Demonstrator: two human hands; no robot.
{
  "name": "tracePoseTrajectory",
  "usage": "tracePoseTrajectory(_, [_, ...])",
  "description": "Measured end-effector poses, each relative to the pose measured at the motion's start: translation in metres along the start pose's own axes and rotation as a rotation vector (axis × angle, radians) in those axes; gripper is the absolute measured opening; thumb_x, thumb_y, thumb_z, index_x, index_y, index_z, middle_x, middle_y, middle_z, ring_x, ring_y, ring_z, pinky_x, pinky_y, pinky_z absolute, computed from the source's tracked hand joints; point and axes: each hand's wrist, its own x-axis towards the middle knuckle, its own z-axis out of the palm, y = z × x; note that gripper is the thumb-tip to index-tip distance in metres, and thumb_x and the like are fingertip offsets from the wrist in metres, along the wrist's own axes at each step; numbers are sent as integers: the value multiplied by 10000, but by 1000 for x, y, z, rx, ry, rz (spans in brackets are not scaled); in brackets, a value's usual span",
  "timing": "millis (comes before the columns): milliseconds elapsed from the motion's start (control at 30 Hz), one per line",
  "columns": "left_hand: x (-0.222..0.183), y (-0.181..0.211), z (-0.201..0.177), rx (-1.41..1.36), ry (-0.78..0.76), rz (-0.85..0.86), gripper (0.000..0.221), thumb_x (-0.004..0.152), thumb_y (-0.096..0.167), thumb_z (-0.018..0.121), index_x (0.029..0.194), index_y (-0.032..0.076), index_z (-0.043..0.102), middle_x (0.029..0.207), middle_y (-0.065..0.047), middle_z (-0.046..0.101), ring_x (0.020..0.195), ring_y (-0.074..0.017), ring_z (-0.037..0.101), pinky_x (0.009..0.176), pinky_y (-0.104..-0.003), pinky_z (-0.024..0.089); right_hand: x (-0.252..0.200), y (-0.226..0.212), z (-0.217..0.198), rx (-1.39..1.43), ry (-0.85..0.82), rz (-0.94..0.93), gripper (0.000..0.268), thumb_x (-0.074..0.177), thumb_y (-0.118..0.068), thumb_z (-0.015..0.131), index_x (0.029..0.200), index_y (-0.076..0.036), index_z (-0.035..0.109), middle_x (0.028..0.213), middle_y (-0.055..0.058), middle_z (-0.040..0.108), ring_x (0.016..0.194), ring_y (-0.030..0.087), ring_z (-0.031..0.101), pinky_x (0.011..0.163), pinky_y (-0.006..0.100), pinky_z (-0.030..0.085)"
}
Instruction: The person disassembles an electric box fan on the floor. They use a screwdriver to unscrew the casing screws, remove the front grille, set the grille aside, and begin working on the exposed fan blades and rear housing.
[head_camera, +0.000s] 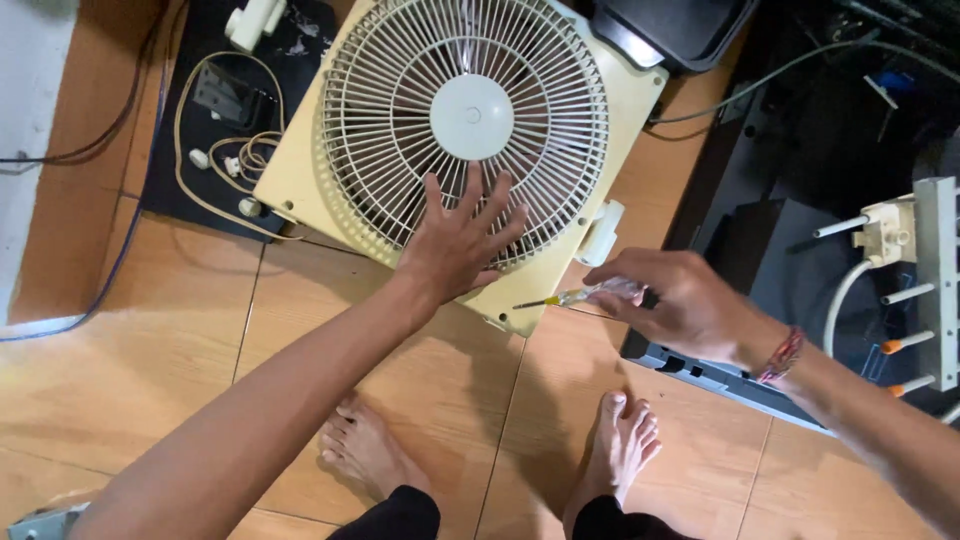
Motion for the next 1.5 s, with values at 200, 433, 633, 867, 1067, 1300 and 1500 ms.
tracePoseTrajectory(200, [3,6,8,37,-42,-2,916,653,715,812,1389,306,452,1506,-189,330,1388,-469,350,912,-790,430,-3,7,10,-129,-112,183,278,906,-108,688,1175,-61,738,1003,174,775,852,322,802,636,385,660])
tracePoseTrajectory(433, [-1,10,3,62,54,-14,859,713,699,772,1396,286,453,1506,-189,369,1399,-456,378,906,-753,459,15,11,14,-544,-490,377,295,998,-322,535,1137,-136,718,960,81,746,830,229,778,635,321,631])
tracePoseTrajectory(633, [-1,5,6,75,86,3,866,694,676,719,1409,269,447,1507,-185,404,1387,-450,418,893,-755,463,19,22,-4,-565,-592,426,322,1003,-329,494,1013,-118,737,841,59,719,741,206,759,592,304,606])
tracePoseTrajectory(867, [-6,3,13,19,116,1,860,697,683,668,1431,274,482,1508,-170,435,1389,-437,432,905,-736,447,16,15,-70,-441,-474,544,441,1021,-363,448,1171,-61,732,1051,179,772,985,351,771,869,457,628])
tracePoseTrajectory(1067, [-23,10,17,11,142,-20,891,699,672,655,1469,272,452,1527,-169,435,1380,-441,442,902,-746,426,15,17,-91,-560,-281,592,395,1014,-365,497,1146,-102,761,1035,138,798,988,337,780,908,443,610])
tracePoseTrajectory(1300, [-61,18,30,-15,230,-32,931,656,644,614,1493,276,444,1525,-147,470,1393,-438,445,886,-744,418,21,22,-77,-588,-348,583,347,992,-335,518,1166,-159,762,1096,98,801,1001,293,788,930,413,610])
tracePoseTrajectory(1500, [-74,25,32,-64,253,-67,915,656,633,602,1490,290,451,1530,-128,465,1408,-417,427,900,-716,404,36,18,-68,-614,-381,548,347,987,-334,529,1160,-149,767,1100,101,798,966,277,796,911,383,620])
